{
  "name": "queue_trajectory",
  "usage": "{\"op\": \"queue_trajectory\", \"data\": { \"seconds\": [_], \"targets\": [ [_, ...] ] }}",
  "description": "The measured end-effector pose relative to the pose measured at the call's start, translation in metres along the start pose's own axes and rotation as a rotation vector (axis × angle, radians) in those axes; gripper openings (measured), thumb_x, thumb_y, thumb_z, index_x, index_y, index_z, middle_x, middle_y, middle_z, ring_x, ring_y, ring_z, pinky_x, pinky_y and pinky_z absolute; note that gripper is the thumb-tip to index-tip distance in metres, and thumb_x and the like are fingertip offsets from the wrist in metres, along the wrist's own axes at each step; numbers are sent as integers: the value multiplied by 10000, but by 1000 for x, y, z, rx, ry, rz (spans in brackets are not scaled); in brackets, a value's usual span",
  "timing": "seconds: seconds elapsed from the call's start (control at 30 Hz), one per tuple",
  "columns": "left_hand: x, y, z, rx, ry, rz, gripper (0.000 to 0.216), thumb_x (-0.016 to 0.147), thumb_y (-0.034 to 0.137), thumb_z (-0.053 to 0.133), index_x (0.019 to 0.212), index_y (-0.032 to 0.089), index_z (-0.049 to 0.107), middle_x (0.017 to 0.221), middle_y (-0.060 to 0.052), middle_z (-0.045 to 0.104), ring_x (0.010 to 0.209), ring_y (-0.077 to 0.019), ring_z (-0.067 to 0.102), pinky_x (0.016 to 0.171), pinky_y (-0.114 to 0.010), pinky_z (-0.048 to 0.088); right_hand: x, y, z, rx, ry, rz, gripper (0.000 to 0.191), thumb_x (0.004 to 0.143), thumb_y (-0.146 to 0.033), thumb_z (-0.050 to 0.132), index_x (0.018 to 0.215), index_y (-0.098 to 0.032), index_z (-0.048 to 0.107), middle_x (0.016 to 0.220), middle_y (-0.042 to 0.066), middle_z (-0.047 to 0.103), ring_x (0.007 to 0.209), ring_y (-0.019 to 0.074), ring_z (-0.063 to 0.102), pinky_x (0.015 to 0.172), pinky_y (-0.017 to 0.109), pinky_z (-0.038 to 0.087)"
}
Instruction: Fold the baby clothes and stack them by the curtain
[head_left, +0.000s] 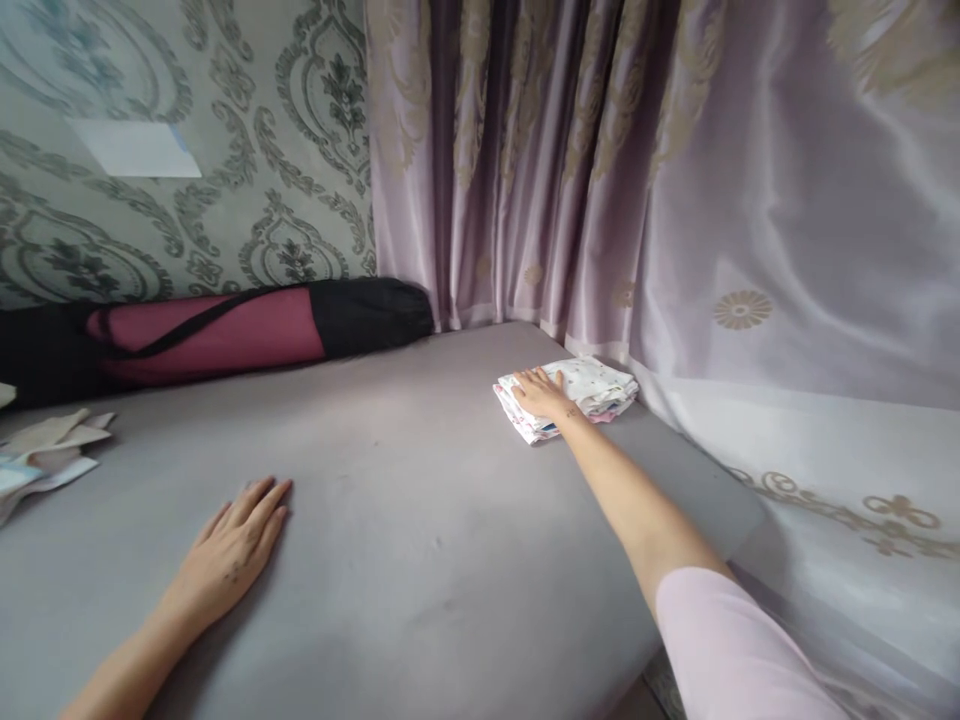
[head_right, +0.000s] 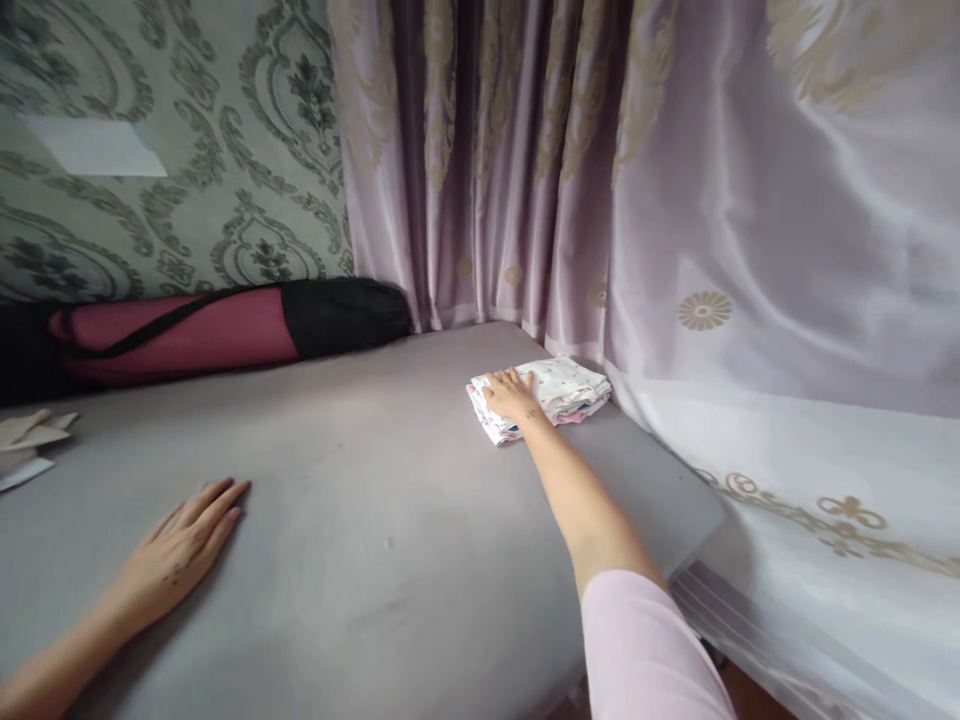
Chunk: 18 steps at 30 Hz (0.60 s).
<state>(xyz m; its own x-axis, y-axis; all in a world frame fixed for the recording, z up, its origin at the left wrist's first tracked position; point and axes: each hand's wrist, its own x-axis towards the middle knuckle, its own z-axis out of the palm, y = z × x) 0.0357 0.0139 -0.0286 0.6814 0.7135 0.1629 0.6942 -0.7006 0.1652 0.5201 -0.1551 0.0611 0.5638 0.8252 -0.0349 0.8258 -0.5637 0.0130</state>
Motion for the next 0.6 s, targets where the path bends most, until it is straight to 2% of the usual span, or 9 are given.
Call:
{"op": "queue_trajectory", "data": {
  "seconds": [0.13, 0.27, 0.43, 0.6],
  "targets": [
    [3, 5, 1, -2, 8, -3, 651, 928, 501, 188, 1401, 187, 506, 1457, -119, 491, 1368, -292, 424, 1138, -497, 304, -11, -20, -1, -38, 101, -55, 535, 975, -290, 283, 1494, -171, 339, 1569, 133, 305, 1456, 293, 195, 1143, 600, 41],
    [4, 16, -5, -35, 23, -30, 584, 941, 449, 235, 1382, 200, 525, 1456, -113, 495, 1358, -277, 439, 1140, -488, 302, -21, -58, 5, -26, 124, -185, 562, 948, -234, 345, 1506, -165, 315, 1579, 128, 285, 1467, 262, 185, 1166, 550, 50],
    [1, 35, -22, -130, 7, -86, 527, 965, 408, 271, 1393, 208, 505, 1488, -110, 457, 1382, -238, 405, 1173, -423, 240, -28, -127, 20, 53, 52, -372, 560, 952, -250, 327, 1508, -179, 319, 1576, 118, 295, 1458, 263, 229, 1164, 558, 128],
    [-1, 36, -30, -218, 37, -89, 500, 975, 374, 310, 1397, 183, 497, 1489, -136, 446, 1405, -250, 363, 1179, -420, 213, -36, -210, 38, 106, -35, -554, 553, 974, -320, 291, 1506, -174, 327, 1583, 113, 276, 1459, 261, 236, 1157, 555, 189]
  ]
}}
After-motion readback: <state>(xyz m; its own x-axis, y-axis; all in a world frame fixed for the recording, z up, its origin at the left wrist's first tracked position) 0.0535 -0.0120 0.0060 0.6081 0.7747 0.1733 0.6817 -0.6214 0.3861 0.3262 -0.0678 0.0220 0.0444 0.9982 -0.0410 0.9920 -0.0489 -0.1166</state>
